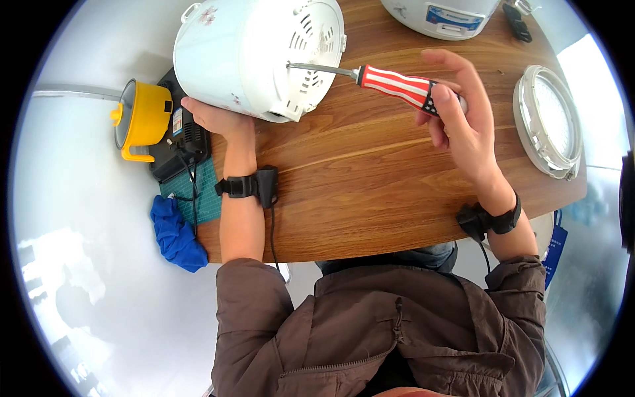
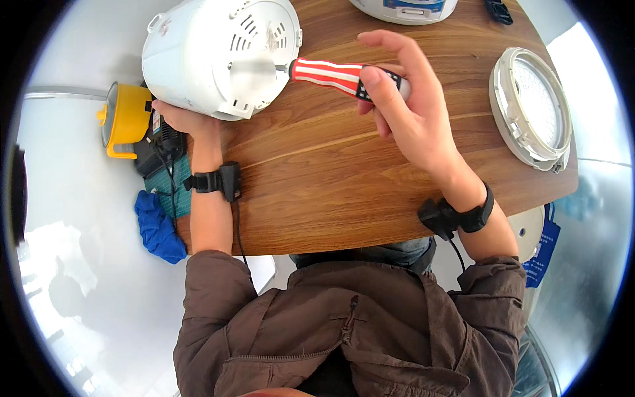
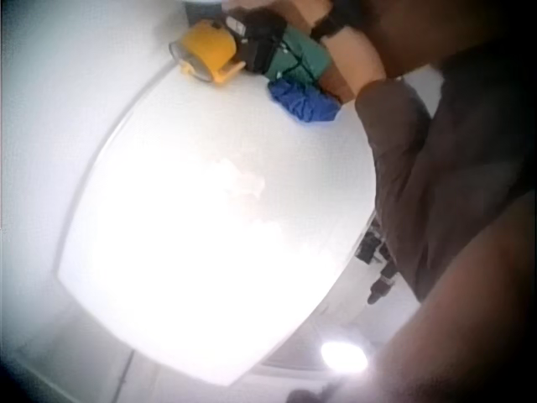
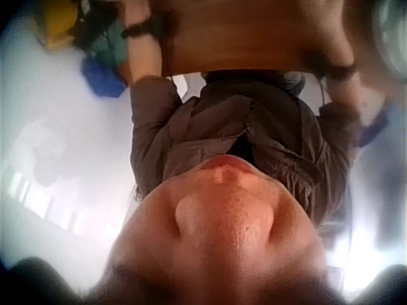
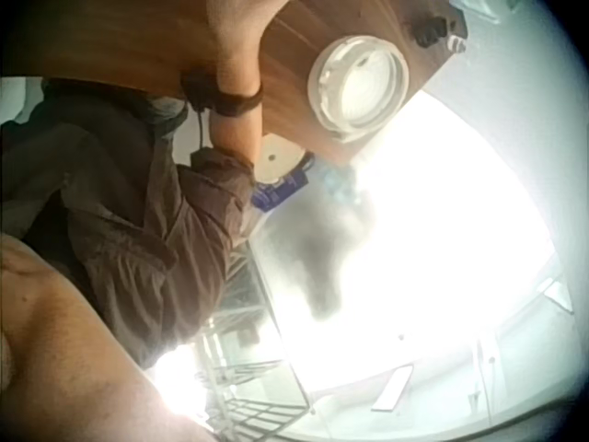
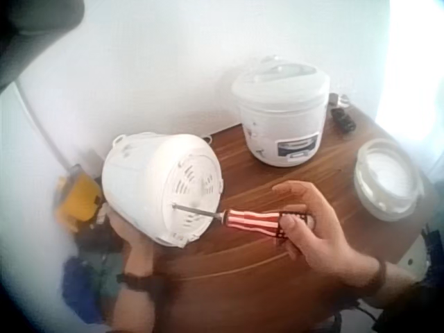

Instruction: The person disassembles a white rice cooker by removing the lid, unscrewing the bottom cover, and detaching internal components using a screwdriver. The person handles the cooker, lid, and internal parts while working at a wooden table.

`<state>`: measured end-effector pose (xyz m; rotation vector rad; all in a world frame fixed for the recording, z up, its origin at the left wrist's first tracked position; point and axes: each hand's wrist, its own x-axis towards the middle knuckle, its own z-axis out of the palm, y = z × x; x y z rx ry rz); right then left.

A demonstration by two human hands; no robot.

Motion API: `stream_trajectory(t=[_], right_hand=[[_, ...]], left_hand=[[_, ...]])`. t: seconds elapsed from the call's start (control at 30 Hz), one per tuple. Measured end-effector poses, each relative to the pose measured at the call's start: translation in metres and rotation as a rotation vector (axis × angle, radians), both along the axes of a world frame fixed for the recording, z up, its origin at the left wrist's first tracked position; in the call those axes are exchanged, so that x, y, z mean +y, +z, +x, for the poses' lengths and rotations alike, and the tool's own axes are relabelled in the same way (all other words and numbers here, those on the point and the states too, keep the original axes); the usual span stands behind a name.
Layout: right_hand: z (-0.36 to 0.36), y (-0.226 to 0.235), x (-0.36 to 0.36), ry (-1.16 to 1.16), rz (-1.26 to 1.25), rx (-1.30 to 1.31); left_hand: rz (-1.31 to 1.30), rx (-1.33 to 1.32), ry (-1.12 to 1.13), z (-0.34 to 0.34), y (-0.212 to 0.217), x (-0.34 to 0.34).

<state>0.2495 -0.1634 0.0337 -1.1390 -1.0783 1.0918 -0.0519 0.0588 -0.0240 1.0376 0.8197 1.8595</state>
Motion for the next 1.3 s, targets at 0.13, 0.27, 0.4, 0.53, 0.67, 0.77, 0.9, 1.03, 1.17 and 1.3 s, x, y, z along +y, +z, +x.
stream_trajectory(t=[0.13, 0.27, 0.4, 0.53, 0.67, 0.77, 0.9, 1.03, 1.17, 1.3], right_hand=[[-0.011, -0.012, 0.006, -0.121, 0.260, -0.030], [-0.009, -0.004, 0.004, -0.116, 0.106, 0.045], [-0.001, -0.001, 0.001, -0.084, -0.004, -0.100], [-0.005, -0.021, 0.008, -0.126, 0.326, -0.234], [-0.010, -0.019, 0.012, -0.119, 0.264, -0.111], [0.000, -0.009, 0.006, -0.016, 0.004, -0.047], [0.002, -0.007, 0.005, 0.027, -0.021, -0.059], [-0.005, -0.018, 0.009, -0.076, 0.245, -0.170], [-0.008, -0.024, 0.013, -0.057, 0.215, -0.027], [-0.006, -0.012, 0.007, 0.009, -0.021, 0.014]], left_hand=[[0.028, 0.033, 0.006, 0.003, 0.002, 0.000], [0.010, -0.014, 0.008, 0.005, 0.003, -0.002], [0.036, -0.022, 0.006, 0.003, 0.000, 0.000], [0.027, -0.010, -0.001, 0.003, 0.000, 0.001], [0.010, -0.048, -0.003, 0.003, 0.000, 0.002], [0.010, -0.023, 0.013, 0.003, 0.000, 0.001], [0.021, -0.007, 0.008, 0.001, 0.000, 0.001], [0.006, 0.018, 0.030, 0.005, 0.005, -0.003], [-0.002, -0.008, 0.029, 0.006, 0.005, -0.003], [0.008, -0.020, 0.027, 0.005, 0.005, -0.003]])
